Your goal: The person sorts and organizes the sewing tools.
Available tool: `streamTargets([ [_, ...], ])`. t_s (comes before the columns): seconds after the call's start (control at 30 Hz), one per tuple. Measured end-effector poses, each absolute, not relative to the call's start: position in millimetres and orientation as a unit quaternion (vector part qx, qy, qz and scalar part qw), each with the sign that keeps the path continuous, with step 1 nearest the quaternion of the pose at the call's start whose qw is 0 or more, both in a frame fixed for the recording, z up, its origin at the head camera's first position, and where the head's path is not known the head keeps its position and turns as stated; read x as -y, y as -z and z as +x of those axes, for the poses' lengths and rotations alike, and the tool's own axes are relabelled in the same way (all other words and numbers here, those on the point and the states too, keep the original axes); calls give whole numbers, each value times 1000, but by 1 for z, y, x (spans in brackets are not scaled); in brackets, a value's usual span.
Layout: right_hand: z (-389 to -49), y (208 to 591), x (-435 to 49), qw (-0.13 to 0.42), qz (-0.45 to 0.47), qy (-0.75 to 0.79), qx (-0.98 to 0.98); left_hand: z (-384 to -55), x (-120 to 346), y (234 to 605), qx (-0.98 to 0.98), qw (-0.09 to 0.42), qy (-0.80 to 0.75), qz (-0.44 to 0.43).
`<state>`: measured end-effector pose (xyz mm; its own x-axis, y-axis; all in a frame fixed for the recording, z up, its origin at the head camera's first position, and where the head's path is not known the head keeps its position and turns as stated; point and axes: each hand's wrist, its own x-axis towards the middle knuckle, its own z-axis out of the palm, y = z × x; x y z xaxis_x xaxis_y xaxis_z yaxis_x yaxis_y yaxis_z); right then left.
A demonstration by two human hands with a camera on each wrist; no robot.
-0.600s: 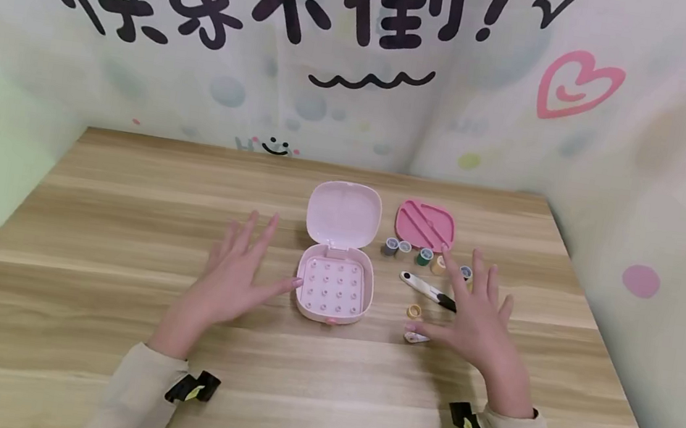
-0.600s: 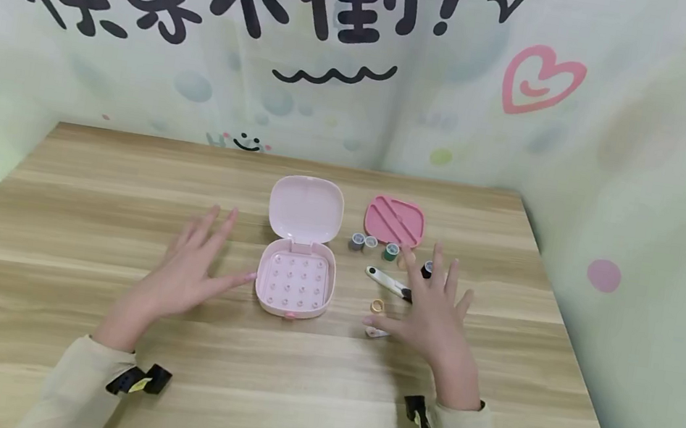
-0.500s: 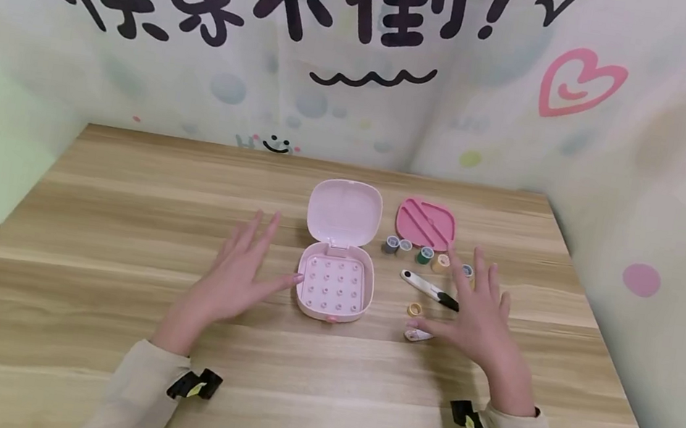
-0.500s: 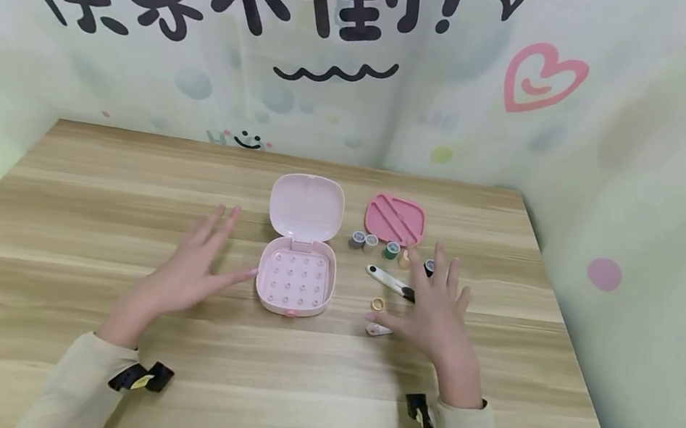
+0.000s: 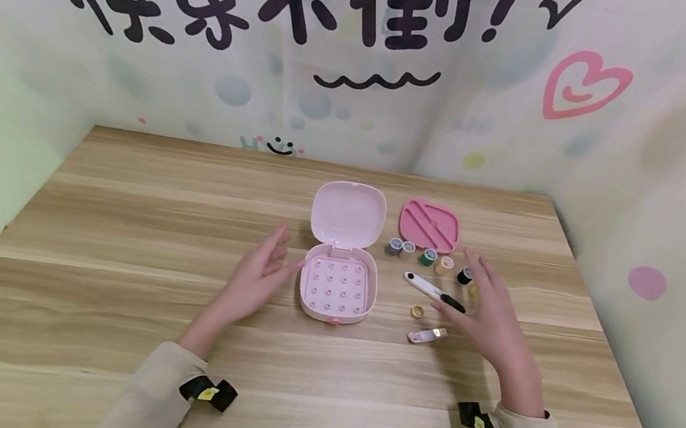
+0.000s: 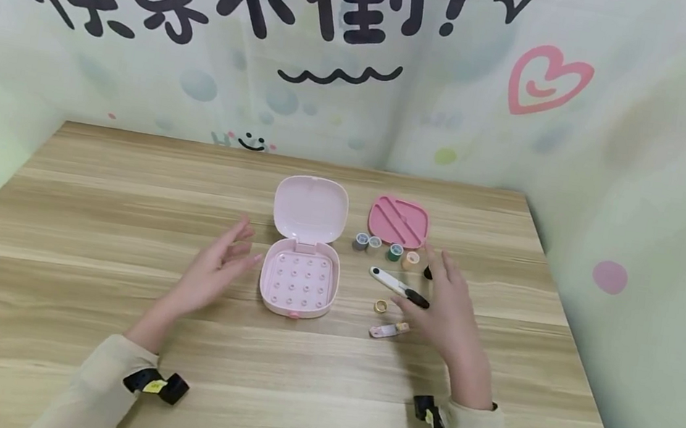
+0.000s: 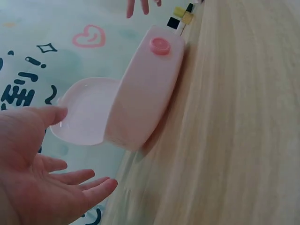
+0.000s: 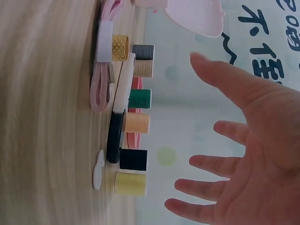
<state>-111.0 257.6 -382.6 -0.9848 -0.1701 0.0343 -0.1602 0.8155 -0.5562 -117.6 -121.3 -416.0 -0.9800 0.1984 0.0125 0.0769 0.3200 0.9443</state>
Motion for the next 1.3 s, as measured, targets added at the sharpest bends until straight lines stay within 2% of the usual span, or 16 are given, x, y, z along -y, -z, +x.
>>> streamTargets([
  [0.23, -113, 385, -267, -43, -80, 318, -944, -118, 118, 417, -784, 99, -607, 88],
  [0.43, -114, 387, -278, -48, -54, 352, -933, -120, 122, 421, -748, 137, -644, 85],
  [0.77, -116, 392, -298, -13, 3, 404, -915, -126, 128, 434, -665, 197, -713, 97],
  [0.97, -120, 397, -305, 19, 33, 434, -900, -126, 126, 438, -622, 212, -748, 98],
  [1.3, -131, 408, -316, 59, 29, 451, -890, -126, 122, 440, -597, 223, -766, 90],
])
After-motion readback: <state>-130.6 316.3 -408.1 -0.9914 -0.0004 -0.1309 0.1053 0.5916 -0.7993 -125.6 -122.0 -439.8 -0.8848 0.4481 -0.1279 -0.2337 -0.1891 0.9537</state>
